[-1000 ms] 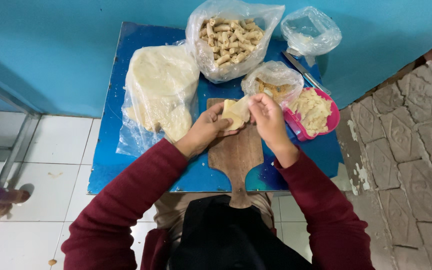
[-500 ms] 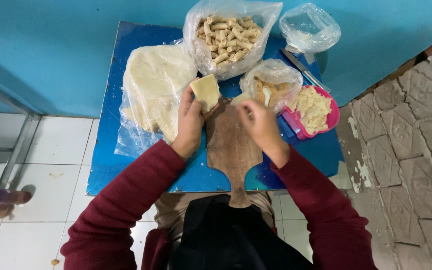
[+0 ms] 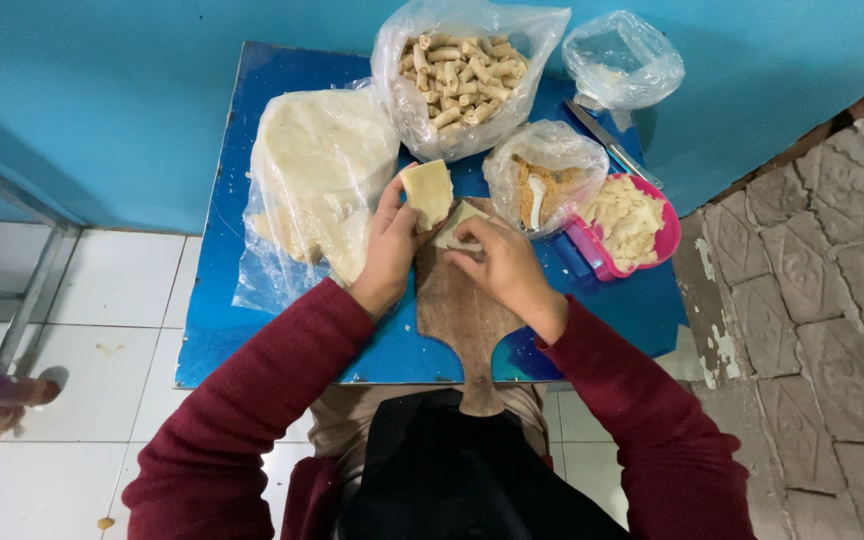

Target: The person spreads brown filling onto small dough squares with a spoon, folds each square over the filling by hand, and stacks the folded pieces on a wooden board. They take new dough pieces from a bag and continue folding one piece at a time.

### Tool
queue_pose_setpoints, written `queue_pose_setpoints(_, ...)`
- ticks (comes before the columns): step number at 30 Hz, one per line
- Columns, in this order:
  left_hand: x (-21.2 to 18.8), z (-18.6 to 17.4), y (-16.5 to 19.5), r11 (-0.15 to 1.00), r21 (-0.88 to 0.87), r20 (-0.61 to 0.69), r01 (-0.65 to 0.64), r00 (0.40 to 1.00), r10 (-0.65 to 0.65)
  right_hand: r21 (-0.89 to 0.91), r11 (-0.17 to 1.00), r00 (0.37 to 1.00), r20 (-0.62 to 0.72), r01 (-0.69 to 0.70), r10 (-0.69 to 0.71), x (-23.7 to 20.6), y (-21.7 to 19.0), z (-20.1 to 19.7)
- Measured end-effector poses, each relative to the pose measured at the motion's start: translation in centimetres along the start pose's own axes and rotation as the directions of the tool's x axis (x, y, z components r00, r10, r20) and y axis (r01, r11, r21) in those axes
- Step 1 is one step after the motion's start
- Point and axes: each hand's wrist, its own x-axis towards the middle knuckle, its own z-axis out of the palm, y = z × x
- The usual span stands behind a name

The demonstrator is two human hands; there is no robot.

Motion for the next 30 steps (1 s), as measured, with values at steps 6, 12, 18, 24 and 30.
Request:
queue_pose_setpoints(6,-0.1,0.0,0.4,0.99,0.035,0.018,0.139,0.99,-0.14,0.083,0.996,0.998,-0.059,0.035,-0.03,0.5,-0.6,-1.8)
queue_pose_setpoints(12,-0.3,0.4,0.4,0.972,-0.051,0.243,0.231,0.946,-0.212,0.021,0.975,0.971,-0.101,0.221,-0.218,0.8,-0.8,-2.2)
queue_pose_setpoints(18,-0.6,0.3,0.8,0.956,0.063,0.217,0.285,0.932,-0.292,0.018,0.971,0.967,-0.098,0.238,-0.236,0.8,-1.0,-2.4)
queue_pose_setpoints(24,-0.8,0.9,0.9,0.951,0.129,0.206,0.281,0.931,-0.303,0.006,0.973,0.966,-0.127,0.23,-0.227,0.8,-0.9,-2.4)
queue_pose_setpoints(30,0.0,1.8,1.2,0.955,0.108,0.205,0.277,0.934,-0.294,0.154,0.98,0.988,-0.108,0.126,-0.11,1.2,0.1,-3.1)
